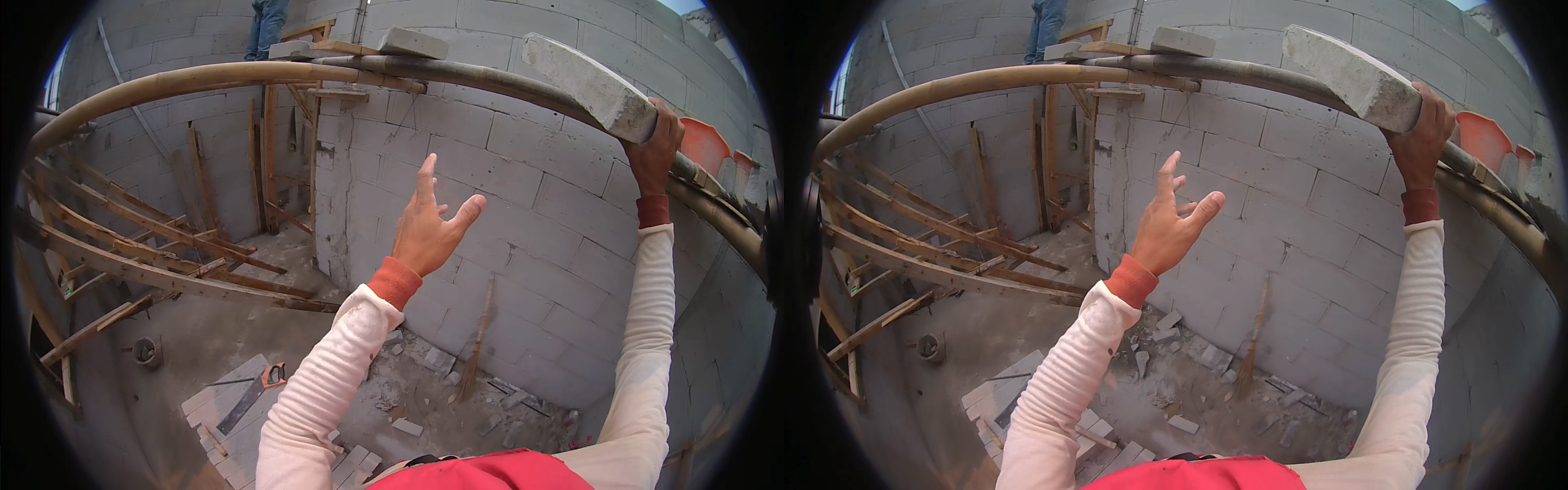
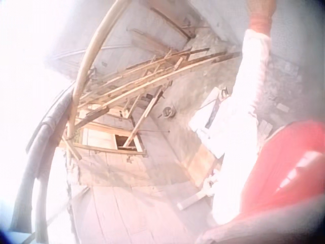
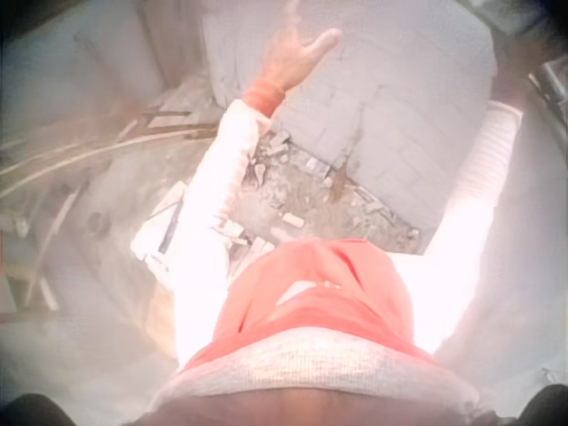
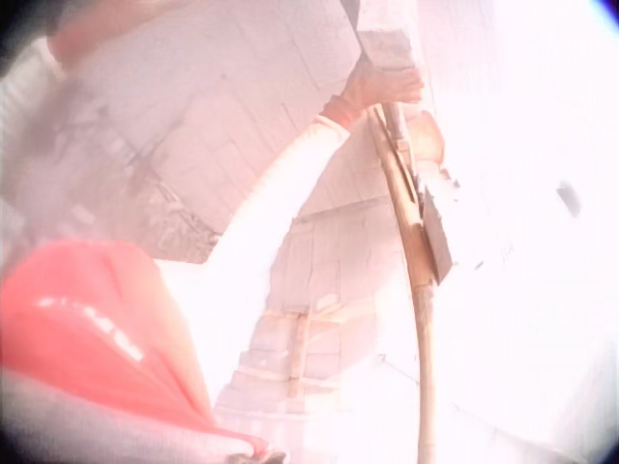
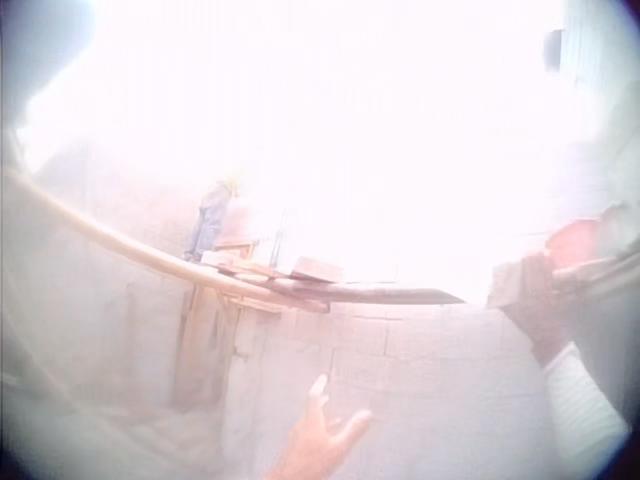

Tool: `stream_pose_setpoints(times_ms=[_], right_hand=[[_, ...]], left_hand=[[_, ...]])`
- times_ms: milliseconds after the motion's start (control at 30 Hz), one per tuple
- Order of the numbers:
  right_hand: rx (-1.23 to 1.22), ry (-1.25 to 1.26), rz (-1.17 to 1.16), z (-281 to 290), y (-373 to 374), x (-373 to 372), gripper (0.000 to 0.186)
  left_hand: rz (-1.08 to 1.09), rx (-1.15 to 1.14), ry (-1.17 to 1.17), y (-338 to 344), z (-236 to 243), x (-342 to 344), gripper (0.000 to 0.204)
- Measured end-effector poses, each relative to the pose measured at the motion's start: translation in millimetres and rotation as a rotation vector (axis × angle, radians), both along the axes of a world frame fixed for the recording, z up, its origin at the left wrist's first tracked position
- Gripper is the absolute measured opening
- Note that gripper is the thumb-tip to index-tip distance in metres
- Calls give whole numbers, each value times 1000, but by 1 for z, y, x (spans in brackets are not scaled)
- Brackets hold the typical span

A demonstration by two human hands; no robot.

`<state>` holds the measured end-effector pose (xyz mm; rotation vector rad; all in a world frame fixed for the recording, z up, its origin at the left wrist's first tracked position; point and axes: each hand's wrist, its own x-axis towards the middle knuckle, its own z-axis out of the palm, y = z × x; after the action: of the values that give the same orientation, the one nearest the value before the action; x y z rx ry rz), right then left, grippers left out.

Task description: The person shapes a block using a small axe, lifts the block to place it on top of a wall, and then sweeps the concrete floor with a broom.

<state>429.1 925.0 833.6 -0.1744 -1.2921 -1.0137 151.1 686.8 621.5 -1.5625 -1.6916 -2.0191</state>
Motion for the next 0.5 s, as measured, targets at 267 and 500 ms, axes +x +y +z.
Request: stream_pose_setpoints(times_ms=[267,500], right_hand=[[-150,107,-165,79,98,-44,82],[-269,20,-324,83,156,-70,84]], left_hand=[[153,-310,-441,-154,-208,-50,96],[176,-254,-1218,-248,-358,-37,79]])
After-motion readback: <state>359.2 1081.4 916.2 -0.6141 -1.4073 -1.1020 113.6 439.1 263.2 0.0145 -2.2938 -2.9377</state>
